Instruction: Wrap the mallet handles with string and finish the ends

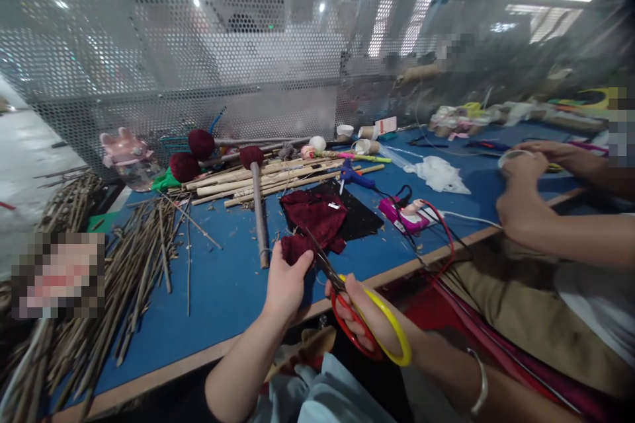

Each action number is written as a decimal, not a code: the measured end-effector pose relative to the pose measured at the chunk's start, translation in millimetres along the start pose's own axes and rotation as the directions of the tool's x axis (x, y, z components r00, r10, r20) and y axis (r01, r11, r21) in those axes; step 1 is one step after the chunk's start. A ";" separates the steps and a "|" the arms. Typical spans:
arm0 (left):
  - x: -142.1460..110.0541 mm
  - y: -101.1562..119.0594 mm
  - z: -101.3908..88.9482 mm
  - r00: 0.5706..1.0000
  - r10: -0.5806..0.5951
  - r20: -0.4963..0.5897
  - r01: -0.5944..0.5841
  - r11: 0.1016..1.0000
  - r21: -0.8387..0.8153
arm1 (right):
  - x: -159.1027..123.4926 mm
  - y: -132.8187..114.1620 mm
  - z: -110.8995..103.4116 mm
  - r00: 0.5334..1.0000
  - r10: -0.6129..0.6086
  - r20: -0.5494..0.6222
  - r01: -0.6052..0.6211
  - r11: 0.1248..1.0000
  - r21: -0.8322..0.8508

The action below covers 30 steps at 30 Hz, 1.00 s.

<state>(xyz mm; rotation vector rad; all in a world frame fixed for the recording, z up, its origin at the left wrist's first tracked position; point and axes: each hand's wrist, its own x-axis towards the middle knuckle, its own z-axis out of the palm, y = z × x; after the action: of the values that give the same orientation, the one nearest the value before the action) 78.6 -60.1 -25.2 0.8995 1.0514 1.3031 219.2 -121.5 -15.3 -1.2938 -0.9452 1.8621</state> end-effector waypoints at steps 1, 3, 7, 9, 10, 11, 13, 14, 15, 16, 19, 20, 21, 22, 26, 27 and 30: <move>0.1 0.0 -0.2 1.000 0.002 -0.004 -0.002 1.000 0.007 | -0.3 0.6 0.1 1.000 -0.018 -0.004 0.018 1.000 -0.009; 0.2 0.8 -0.2 1.000 0.010 -0.016 -0.010 1.000 0.016 | -0.6 1.8 -0.1 0.999 -0.037 -0.020 0.036 0.999 -0.020; -0.8 2.9 0.8 1.000 0.020 -0.019 -0.020 1.000 0.007 | 0.7 5.5 -0.4 0.999 -0.035 -0.042 0.034 0.999 -0.011; -1.8 4.0 1.1 1.000 0.017 -0.007 -0.017 1.000 0.024 | 2.2 7.3 0.4 0.998 -0.057 -0.019 0.057 0.998 0.002; -2.4 4.6 1.2 1.000 0.015 0.000 -0.014 0.999 0.041 | 3.1 8.0 0.9 0.998 -0.066 -0.007 0.066 0.998 0.018; -3.1 5.2 1.3 1.000 0.012 0.005 -0.012 0.998 0.059 | 4.1 8.4 1.5 0.997 -0.072 0.004 0.072 0.997 0.038; -4.6 6.9 1.3 1.000 0.013 0.017 -0.014 0.995 0.094 | 6.0 8.3 2.1 0.997 -0.068 0.026 0.066 0.995 0.068; -5.3 7.9 1.3 1.000 0.014 0.028 -0.016 0.994 0.107 | 6.9 8.0 2.3 0.997 -0.066 0.030 0.064 0.995 0.073; -5.9 8.8 1.1 0.999 0.012 0.042 -0.017 0.993 0.115 | 7.7 7.6 2.4 0.998 -0.062 0.032 0.060 0.996 0.070; -6.4 9.8 0.9 0.998 0.009 0.057 -0.015 0.993 0.115 | 8.4 7.3 2.5 0.998 -0.057 0.026 0.055 0.996 0.064; -7.6 12.2 -0.9 0.995 -0.024 0.094 0.015 0.995 0.098 | 8.1 6.2 3.4 0.999 -0.042 -0.017 0.042 0.999 0.030; -8.0 12.7 -1.7 0.995 -0.034 0.097 0.025 0.995 0.092 | 7.3 4.8 3.6 0.999 -0.044 -0.029 0.044 0.999 0.006; -8.4 13.2 -2.7 0.994 -0.040 0.101 0.031 0.996 0.088 | 6.3 2.1 3.5 0.998 -0.057 -0.041 0.056 0.998 -0.026; -8.9 13.6 -3.7 0.993 -0.043 0.110 0.034 0.996 0.082 | 5.6 -2.3 2.8 0.995 -0.085 -0.058 0.081 0.994 -0.068; -12.0 17.3 -6.8 0.990 -0.047 0.133 0.041 0.998 0.048 | 15.3 -39.6 -8.5 0.900 -0.398 -0.177 0.278 0.838 -0.469; -12.8 19.2 -7.5 0.991 -0.047 0.121 0.042 0.998 0.049 | 22.8 -52.0 -13.1 0.847 -0.500 -0.182 0.291 0.721 -0.629; -13.2 28.2 -10.8 0.997 -0.038 0.067 0.034 0.997 0.069 | 55.6 -86.3 -26.6 0.725 -0.653 -0.220 -0.006 0.314 -0.949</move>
<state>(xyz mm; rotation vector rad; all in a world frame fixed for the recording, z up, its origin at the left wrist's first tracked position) 60.2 -71.6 -0.4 0.9657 1.0587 1.2044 239.2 -25.8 25.8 -1.8940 -1.8196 0.3201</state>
